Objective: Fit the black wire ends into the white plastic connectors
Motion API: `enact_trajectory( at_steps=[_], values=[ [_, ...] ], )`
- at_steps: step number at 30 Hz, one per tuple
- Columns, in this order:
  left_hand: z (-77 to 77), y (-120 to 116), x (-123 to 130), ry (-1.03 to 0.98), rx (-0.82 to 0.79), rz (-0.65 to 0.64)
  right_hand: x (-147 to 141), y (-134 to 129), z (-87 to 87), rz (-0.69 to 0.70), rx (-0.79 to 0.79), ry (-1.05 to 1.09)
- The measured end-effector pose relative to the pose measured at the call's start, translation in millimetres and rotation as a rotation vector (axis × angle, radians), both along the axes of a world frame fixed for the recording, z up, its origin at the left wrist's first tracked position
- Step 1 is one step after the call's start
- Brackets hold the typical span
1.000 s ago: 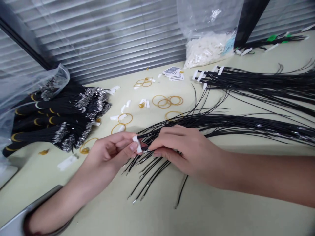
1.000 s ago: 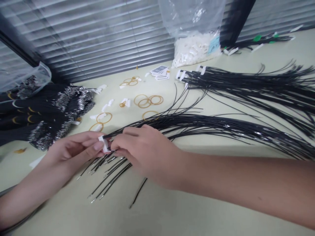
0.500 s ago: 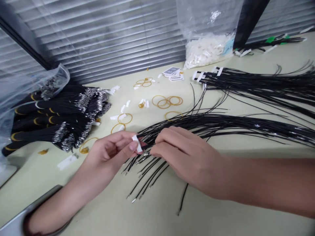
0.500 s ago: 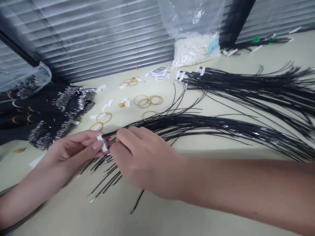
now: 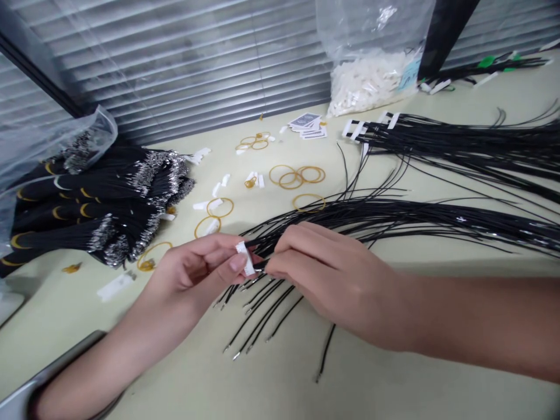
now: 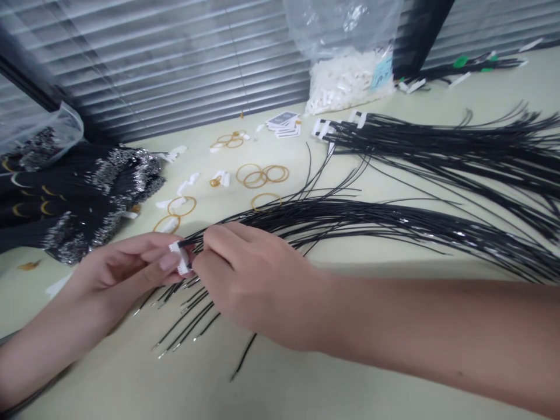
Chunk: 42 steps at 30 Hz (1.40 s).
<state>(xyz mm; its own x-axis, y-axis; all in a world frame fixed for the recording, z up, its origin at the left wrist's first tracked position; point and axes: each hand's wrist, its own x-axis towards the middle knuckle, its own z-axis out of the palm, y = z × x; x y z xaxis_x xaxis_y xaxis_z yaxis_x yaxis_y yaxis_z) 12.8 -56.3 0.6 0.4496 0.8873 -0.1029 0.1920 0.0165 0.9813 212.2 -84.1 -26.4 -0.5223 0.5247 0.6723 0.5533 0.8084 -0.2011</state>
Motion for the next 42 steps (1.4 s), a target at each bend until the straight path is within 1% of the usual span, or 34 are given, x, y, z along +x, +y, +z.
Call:
enact_trajectory(
  at_steps=[5, 10, 15, 20, 23, 26, 29, 34, 36, 39, 42],
  values=[
    [-1.4, 0.5, -2.1, 0.004, -0.026, -0.004, -0.5, 0.1, 2.3, 0.019, 0.003, 0.011],
    [-0.3, -2.2, 0.3, 0.071, 0.023, -0.012, -0.1, 0.8, 3.0, 0.020, 0.014, 0.020],
    [-1.2, -4.5, 6.9, 0.061, 0.061, -0.056, -0.9, 0.0, 4.4, 0.041, 0.000, -0.005],
    [1.8, -5.2, 9.8, 0.090, 0.076, -0.046, -3.7, 0.4, 5.4, 0.042, -0.012, -0.022],
    [4.8, -5.9, 8.5, 0.116, 0.071, -0.003, -3.9, 0.5, 3.8, 0.016, 0.009, 0.040],
    [4.5, -5.3, 6.4, 0.085, 0.029, 0.028, -2.8, 0.0, 0.7, -0.048, 0.055, 0.101],
    [1.9, -3.9, 5.5, 0.052, 0.006, 0.040, -1.8, -0.2, -2.5, -0.078, 0.053, 0.068],
    [1.3, -3.3, 7.3, 0.074, -0.005, 0.022, -2.0, 0.1, -4.5, -0.092, 0.004, 0.043],
    [2.4, -3.7, 7.9, 0.078, 0.000, 0.005, -1.8, -0.2, -4.7, -0.077, -0.016, 0.042],
    [3.6, -4.5, 7.7, 0.078, 0.008, -0.005, -1.1, -0.5, -4.8, -0.022, -0.007, 0.051],
    [3.5, -4.9, 6.3, 0.091, 0.017, -0.003, -0.7, -0.5, -4.2, -0.026, -0.018, 0.049]
  ],
)
